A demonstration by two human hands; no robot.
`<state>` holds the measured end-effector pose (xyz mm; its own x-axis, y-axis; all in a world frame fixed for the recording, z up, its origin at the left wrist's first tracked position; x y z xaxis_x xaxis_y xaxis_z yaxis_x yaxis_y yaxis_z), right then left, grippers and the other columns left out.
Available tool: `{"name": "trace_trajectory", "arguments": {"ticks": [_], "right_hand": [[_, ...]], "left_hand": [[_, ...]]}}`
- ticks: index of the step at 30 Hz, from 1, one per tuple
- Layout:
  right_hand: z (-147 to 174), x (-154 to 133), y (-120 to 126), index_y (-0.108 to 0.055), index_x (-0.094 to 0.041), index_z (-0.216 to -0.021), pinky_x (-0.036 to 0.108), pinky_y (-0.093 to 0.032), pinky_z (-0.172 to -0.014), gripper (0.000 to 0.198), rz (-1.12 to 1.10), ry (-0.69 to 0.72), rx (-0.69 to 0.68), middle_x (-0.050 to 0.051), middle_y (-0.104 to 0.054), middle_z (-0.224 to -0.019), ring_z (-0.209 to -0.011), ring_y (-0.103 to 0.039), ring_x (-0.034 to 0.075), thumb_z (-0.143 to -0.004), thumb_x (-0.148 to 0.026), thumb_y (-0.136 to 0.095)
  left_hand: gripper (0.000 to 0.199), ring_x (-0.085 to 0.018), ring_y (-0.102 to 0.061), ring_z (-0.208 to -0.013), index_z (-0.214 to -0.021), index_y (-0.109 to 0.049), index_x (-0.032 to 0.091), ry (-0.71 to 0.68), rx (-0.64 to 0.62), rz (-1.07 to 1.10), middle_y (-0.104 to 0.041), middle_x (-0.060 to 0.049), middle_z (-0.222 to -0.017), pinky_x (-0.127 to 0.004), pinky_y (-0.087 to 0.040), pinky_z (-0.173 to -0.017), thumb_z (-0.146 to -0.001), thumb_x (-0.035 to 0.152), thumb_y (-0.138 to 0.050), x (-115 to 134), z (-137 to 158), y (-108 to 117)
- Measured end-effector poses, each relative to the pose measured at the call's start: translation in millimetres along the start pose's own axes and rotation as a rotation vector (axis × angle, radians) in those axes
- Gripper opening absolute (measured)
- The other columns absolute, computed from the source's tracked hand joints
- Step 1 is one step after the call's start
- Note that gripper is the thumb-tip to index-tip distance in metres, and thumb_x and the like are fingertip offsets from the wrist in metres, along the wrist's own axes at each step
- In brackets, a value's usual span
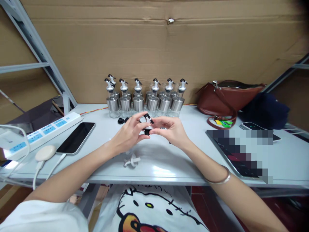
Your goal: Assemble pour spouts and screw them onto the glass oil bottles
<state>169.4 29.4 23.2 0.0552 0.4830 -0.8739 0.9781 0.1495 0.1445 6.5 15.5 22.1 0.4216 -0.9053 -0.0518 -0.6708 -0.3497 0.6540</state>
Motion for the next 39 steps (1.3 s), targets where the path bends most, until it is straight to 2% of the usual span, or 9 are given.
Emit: {"name": "trace_trajectory", "arguments": {"ticks": [5,9,14,19,25,29,39], "right_hand": [[1.8,1.4,-2.4,-0.073,-0.018,-0.079,0.035,-0.061,-0.069,0.034,-0.120,-0.055,0.027,0.002,-0.075,-0.071,-0.066,-0.071,0.020,-0.050,-0.029,-0.086],[2.1,3.5,-3.7,-0.070,-0.018,-0.074,0.035,-0.062,-0.069,0.033,-0.187,-0.111,0.026,0.002,-0.075,-0.069,-0.065,-0.072,0.020,-0.047,-0.028,-0.087],[0.9,4.7,-2.5,-0.065,-0.016,-0.069,0.030,-0.059,-0.061,0.037,-0.161,-0.156,0.000,0.001,-0.072,-0.063,-0.059,-0.070,0.018,-0.045,-0.032,-0.088],[0.1,2.9,-2.8,-0.060,-0.017,-0.069,0.029,-0.055,-0.055,0.042,-0.138,-0.180,-0.029,0.000,-0.069,-0.060,-0.052,-0.065,0.015,-0.045,-0.038,-0.088],[-0.8,0.9,-2.0,-0.057,-0.017,-0.069,0.027,-0.051,-0.053,0.043,-0.058,-0.182,-0.048,-0.001,-0.066,-0.058,-0.052,-0.063,0.014,-0.047,-0.038,-0.087],[-1.7,2.2,-1.9,-0.054,-0.018,-0.071,0.027,-0.050,-0.053,0.043,-0.038,-0.185,-0.107,-0.002,-0.065,-0.057,-0.051,-0.063,0.014,-0.051,-0.040,-0.085],[-2.0,3.4,-0.7,-0.055,-0.017,-0.073,0.028,-0.049,-0.053,0.044,-0.029,-0.155,-0.113,-0.003,-0.064,-0.057,-0.050,-0.063,0.014,-0.053,-0.043,-0.085]], "left_hand": [[0.030,-0.026,-0.054,-0.115,-0.119,-0.036,0.022,-0.010,0.007,0.015,-0.042,-0.019,-0.131,-0.047,-0.056,-0.083,-0.094,0.034,-0.046,0.5,-1.1,0.6],[0.030,-0.025,-0.057,-0.110,-0.118,-0.038,0.021,-0.001,0.010,0.015,-0.043,-0.019,-0.131,-0.047,-0.056,-0.082,-0.093,0.035,-0.048,0.5,-0.5,0.3],[0.029,-0.021,-0.061,-0.097,-0.115,-0.040,0.022,0.018,0.006,-0.009,-0.046,-0.016,-0.129,-0.043,-0.057,-0.078,-0.093,0.038,-0.049,0.5,-0.4,0.2],[0.025,-0.016,-0.063,-0.082,-0.114,-0.039,0.020,0.017,-0.015,-0.009,-0.046,-0.019,-0.130,-0.038,-0.058,-0.072,-0.095,0.034,-0.045,2.6,-2.2,0.6],[0.024,-0.016,-0.064,-0.082,-0.113,-0.040,0.020,0.021,-0.026,-0.006,-0.048,-0.020,-0.130,-0.037,-0.057,-0.071,-0.095,0.035,-0.044,1.8,-2.2,0.3],[0.024,-0.014,-0.064,-0.074,-0.113,-0.040,0.019,0.038,-0.059,0.022,-0.047,-0.021,-0.131,-0.038,-0.057,-0.071,-0.095,0.034,-0.045,1.0,-1.4,-1.8],[0.023,-0.010,-0.062,-0.062,-0.112,-0.039,0.018,0.050,-0.084,0.014,-0.046,-0.023,-0.133,-0.032,-0.058,-0.063,-0.097,0.034,-0.040,1.9,-1.4,-3.6]]}}
Point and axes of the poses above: each hand's wrist, its own z-axis away from the middle knuckle, its own y-axis out of the back of the hand, x = y × z, the point moved 4 cm from there along -z, towards the middle knuckle
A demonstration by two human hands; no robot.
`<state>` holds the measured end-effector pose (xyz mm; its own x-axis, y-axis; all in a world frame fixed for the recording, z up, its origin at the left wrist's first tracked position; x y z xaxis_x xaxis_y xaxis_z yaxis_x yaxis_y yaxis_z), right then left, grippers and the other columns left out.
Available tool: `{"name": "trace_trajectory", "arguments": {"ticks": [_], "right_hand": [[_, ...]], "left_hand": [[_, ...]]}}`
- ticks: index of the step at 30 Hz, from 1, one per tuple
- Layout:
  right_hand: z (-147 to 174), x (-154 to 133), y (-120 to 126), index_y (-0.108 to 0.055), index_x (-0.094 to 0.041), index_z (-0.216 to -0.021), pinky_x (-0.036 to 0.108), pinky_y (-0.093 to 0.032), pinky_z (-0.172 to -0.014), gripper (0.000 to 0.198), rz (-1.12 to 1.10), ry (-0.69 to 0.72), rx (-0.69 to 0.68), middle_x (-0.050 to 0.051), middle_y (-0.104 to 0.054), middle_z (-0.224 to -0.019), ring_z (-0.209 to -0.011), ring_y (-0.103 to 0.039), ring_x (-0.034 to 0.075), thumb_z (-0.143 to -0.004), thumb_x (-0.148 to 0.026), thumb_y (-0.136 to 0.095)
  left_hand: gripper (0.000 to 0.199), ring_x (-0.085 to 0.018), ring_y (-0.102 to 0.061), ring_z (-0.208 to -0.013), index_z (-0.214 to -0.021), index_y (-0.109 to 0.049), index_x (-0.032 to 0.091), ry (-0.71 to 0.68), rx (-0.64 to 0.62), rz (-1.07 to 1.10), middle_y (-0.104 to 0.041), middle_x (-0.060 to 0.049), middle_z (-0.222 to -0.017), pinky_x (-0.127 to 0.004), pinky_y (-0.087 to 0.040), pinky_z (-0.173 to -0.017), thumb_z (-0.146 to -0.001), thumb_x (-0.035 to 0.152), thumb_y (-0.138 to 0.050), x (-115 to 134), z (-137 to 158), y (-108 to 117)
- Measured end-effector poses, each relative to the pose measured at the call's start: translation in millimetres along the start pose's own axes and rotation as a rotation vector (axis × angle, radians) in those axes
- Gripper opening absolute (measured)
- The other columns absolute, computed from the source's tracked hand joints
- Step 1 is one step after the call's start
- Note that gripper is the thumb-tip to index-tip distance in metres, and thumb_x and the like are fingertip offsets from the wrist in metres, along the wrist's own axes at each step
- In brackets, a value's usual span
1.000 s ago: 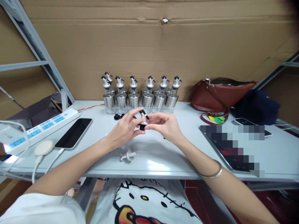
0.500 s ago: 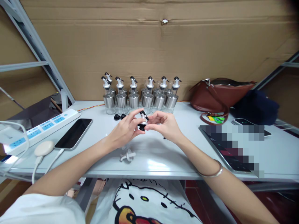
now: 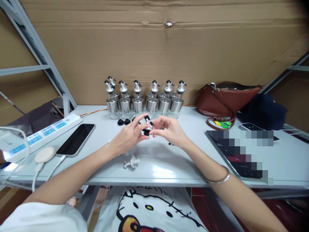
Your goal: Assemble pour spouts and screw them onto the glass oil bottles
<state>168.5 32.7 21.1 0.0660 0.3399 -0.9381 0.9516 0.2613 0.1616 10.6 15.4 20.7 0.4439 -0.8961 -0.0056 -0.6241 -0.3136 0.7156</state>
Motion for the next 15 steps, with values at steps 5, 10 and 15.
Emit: {"name": "trace_trajectory", "arguments": {"ticks": [5,10,15], "right_hand": [[-0.9,0.6,0.0,-0.055,-0.018,-0.073,0.027,-0.049,-0.051,0.044,-0.009,0.003,-0.001,-0.004,-0.062,-0.056,-0.048,-0.062,0.013,-0.053,-0.041,-0.085],[-0.9,0.7,0.5,-0.055,-0.017,-0.073,0.027,-0.049,-0.050,0.044,0.005,0.007,0.001,-0.003,-0.063,-0.056,-0.047,-0.061,0.013,-0.053,-0.043,-0.085],[-0.3,0.3,0.6,-0.054,-0.017,-0.073,0.026,-0.048,-0.048,0.044,0.010,-0.012,-0.001,-0.004,-0.062,-0.055,-0.046,-0.060,0.012,-0.053,-0.043,-0.085]], "left_hand": [[0.022,-0.011,-0.064,-0.064,-0.113,-0.038,0.018,0.017,-0.028,0.016,-0.044,-0.024,-0.135,-0.031,-0.057,-0.061,-0.097,0.034,-0.039,0.0,0.8,0.1],[0.023,-0.011,-0.065,-0.067,-0.116,-0.038,0.020,0.029,-0.042,0.026,-0.042,-0.023,-0.137,-0.032,-0.057,-0.064,-0.097,0.033,-0.041,-2.1,1.7,-1.2],[0.023,-0.011,-0.062,-0.061,-0.115,-0.039,0.018,0.002,-0.019,-0.003,-0.045,-0.024,-0.135,-0.031,-0.056,-0.058,-0.097,0.034,-0.040,-1.1,0.8,-0.3]]}}
Point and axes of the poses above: each hand's wrist, its own z-axis away from the middle knuckle, its own y-axis out of the back of the hand, x = y × z, the point moved 4 cm from there along -z, towards the middle knuckle
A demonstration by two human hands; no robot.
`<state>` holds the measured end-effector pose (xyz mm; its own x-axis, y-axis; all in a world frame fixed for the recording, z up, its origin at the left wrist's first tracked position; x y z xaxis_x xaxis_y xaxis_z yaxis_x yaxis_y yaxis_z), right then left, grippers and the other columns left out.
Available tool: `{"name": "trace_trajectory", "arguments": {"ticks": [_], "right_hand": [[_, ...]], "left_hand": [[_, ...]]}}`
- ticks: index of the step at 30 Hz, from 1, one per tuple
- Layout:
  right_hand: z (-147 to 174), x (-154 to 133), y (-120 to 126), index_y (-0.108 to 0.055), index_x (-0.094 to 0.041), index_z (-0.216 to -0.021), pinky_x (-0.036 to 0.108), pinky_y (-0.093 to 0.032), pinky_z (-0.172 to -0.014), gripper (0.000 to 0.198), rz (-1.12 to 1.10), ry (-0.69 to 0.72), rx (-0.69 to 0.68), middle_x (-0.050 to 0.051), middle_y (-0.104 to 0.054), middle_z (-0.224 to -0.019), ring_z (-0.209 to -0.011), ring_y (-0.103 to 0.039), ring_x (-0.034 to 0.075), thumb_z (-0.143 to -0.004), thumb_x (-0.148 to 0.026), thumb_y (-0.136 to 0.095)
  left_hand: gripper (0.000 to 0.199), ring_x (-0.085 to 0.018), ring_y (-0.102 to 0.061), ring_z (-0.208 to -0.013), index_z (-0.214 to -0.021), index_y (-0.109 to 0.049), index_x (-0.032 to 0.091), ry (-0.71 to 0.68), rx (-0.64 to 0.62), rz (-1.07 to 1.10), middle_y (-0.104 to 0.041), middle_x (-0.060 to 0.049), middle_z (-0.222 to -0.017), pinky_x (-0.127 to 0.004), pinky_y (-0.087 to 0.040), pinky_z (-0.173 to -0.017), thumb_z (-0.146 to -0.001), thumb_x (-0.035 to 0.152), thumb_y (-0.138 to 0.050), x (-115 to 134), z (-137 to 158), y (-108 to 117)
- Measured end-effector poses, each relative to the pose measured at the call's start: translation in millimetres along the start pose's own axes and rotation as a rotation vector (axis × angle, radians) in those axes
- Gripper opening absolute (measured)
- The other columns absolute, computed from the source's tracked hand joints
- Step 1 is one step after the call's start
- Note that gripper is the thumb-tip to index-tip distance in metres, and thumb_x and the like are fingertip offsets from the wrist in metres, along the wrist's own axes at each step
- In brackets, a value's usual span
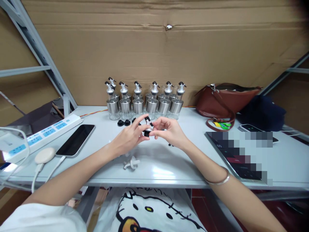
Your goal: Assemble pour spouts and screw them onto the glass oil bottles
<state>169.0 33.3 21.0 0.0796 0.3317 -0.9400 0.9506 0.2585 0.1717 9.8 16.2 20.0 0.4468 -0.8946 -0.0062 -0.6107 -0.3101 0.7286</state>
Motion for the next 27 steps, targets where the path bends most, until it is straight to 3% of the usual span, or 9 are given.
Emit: {"name": "trace_trajectory", "arguments": {"ticks": [19,27], "right_hand": [[-0.8,0.3,-0.2,-0.051,-0.018,-0.071,0.025,-0.047,-0.045,0.047,-0.011,-0.040,-0.033,-0.006,-0.058,-0.052,-0.043,-0.056,0.010,-0.052,-0.046,-0.084],[2.0,1.2,-3.7,-0.047,-0.019,-0.081,0.025,-0.045,-0.052,0.042,0.047,0.000,-0.105,-0.007,-0.056,-0.059,-0.050,-0.056,0.009,-0.065,-0.042,-0.078]], "left_hand": [[0.024,-0.008,-0.061,-0.057,-0.112,-0.040,0.017,-0.015,0.013,-0.010,-0.048,-0.025,-0.131,-0.029,-0.056,-0.057,-0.098,0.036,-0.037,2.7,-2.3,2.5],[0.024,-0.011,-0.064,-0.064,-0.112,-0.040,0.018,-0.010,-0.005,-0.045,-0.048,-0.023,-0.131,-0.029,-0.056,-0.058,-0.097,0.037,-0.037,1.3,-1.1,1.5]]}}
Point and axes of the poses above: each hand's wrist, its own z-axis away from the middle knuckle, its own y-axis out of the back of the hand, x = y × z, the point moved 4 cm from there along -z, towards the middle knuckle
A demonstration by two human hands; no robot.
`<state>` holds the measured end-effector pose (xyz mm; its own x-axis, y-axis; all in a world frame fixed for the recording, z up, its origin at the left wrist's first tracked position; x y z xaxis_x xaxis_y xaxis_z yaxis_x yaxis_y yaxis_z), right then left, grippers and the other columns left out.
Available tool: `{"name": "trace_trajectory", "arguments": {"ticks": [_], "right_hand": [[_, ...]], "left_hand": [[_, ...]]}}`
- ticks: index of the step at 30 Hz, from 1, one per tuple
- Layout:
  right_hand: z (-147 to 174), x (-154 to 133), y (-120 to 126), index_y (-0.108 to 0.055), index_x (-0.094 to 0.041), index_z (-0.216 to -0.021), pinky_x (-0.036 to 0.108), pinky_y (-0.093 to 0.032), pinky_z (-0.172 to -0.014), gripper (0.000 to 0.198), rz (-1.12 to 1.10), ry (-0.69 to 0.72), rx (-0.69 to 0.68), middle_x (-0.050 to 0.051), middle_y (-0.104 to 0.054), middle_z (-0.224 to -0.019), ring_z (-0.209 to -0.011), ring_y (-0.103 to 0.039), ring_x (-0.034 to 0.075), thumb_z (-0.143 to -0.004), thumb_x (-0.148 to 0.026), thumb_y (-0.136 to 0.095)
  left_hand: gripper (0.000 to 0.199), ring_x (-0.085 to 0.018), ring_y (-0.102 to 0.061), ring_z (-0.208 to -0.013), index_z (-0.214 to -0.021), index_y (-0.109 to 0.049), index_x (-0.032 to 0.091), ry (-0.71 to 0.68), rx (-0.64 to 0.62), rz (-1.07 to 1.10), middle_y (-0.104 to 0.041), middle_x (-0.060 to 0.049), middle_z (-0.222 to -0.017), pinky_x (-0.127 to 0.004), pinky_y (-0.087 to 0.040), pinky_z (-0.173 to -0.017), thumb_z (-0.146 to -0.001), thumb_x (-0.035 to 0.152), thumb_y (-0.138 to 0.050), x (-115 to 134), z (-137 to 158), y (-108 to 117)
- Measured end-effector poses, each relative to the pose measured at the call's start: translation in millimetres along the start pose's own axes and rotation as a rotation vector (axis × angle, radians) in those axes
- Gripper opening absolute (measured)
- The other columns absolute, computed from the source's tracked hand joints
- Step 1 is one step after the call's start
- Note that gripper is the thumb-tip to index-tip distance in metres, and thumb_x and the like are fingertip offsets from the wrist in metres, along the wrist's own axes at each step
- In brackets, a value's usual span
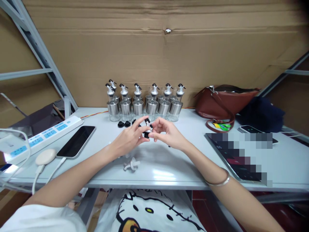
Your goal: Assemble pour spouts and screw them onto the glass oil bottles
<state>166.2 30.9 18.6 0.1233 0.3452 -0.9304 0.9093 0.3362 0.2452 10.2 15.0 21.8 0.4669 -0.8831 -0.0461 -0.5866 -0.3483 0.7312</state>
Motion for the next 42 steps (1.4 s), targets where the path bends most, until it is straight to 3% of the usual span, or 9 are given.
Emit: {"name": "trace_trajectory", "arguments": {"ticks": [6,10,16,22,31,38,42], "right_hand": [[-0.2,0.7,-4.1,-0.043,-0.020,-0.082,0.025,-0.044,-0.056,0.045,0.008,-0.025,-0.043,-0.005,-0.057,-0.066,-0.058,-0.056,0.011,-0.064,-0.042,-0.078],[-0.4,0.3,-7.5,-0.042,-0.020,-0.073,0.024,-0.040,-0.056,0.039,0.074,-0.025,-0.063,-0.006,-0.049,-0.062,-0.060,-0.050,0.011,-0.068,-0.044,-0.073],[0.8,-4.4,-9.7,-0.051,-0.018,-0.073,0.024,-0.036,-0.058,0.025,0.218,0.075,-0.103,-0.003,-0.050,-0.063,-0.061,-0.046,0.011,-0.081,-0.039,-0.060],[0.9,-6.0,-11.3,-0.049,-0.017,-0.065,0.023,-0.031,-0.055,0.030,0.302,0.148,-0.107,-0.004,-0.044,-0.057,-0.056,-0.039,0.009,-0.086,-0.038,-0.054],[1.2,-5.8,-11.1,-0.050,-0.018,-0.075,0.026,-0.044,-0.060,0.028,0.116,0.068,-0.052,-0.001,-0.061,-0.065,-0.063,-0.058,0.014,-0.079,-0.043,-0.062],[0.6,-4.4,-10.7,-0.056,-0.017,-0.089,0.028,-0.047,-0.063,0.024,0.135,0.069,-0.033,0.000,-0.063,-0.068,-0.064,-0.060,0.015,-0.079,-0.038,-0.063],[-0.6,-4.8,-5.8,-0.057,-0.018,-0.096,0.030,-0.049,-0.068,0.028,0.085,0.102,0.053,0.001,-0.065,-0.073,-0.069,-0.063,0.016,-0.079,-0.039,-0.064]], "left_hand": [[0.021,-0.010,-0.061,-0.063,-0.108,-0.043,0.018,-0.049,0.024,-0.086,-0.050,-0.020,-0.126,-0.028,-0.055,-0.056,-0.097,0.035,-0.038,5.1,-2.8,2.0],[0.019,-0.010,-0.059,-0.064,-0.106,-0.046,0.018,-0.064,0.050,-0.080,-0.051,-0.017,-0.123,-0.029,-0.056,-0.060,-0.097,0.035,-0.041,6.0,-2.7,3.1],[0.019,-0.009,-0.058,-0.064,-0.102,-0.049,0.019,-0.049,0.077,-0.067,-0.049,-0.013,-0.119,-0.029,-0.056,-0.061,-0.094,0.036,-0.047,0.6,0.3,2.3],[0.021,-0.008,-0.058,-0.062,-0.101,-0.050,0.018,-0.011,0.028,-0.040,-0.045,-0.015,-0.125,-0.028,-0.055,-0.058,-0.093,0.038,-0.049,-2.5,0.4,0.4],[0.020,-0.009,-0.060,-0.068,-0.108,-0.053,0.019,-0.040,0.111,-0.066,-0.050,-0.015,-0.122,-0.027,-0.057,-0.064,-0.093,0.032,-0.051,1.3,0.5,5.4],[0.021,-0.011,-0.063,-0.068,-0.106,-0.051,0.019,-0.059,0.097,-0.061,-0.055,-0.015,-0.120,-0.031,-0.057,-0.069,-0.094,0.036,-0.048,1.0,-2.1,7.8],[0.027,-0.016,-0.066,-0.081,-0.112,-0.047,0.019,-0.071,0.133,-0.005,-0.062,-0.013,-0.114,-0.033,-0.056,-0.076,-0.095,0.040,-0.045,-13.5,-12.3,23.2]]}}
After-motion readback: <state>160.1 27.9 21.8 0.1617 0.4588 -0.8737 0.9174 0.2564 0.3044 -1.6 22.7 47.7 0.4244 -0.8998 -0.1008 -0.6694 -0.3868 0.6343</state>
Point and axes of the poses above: each hand's wrist, its own z-axis away from the middle knuckle, its own y-axis out of the back of the hand, x = y × z, the point moved 4 cm from there along -z, towards the middle knuckle
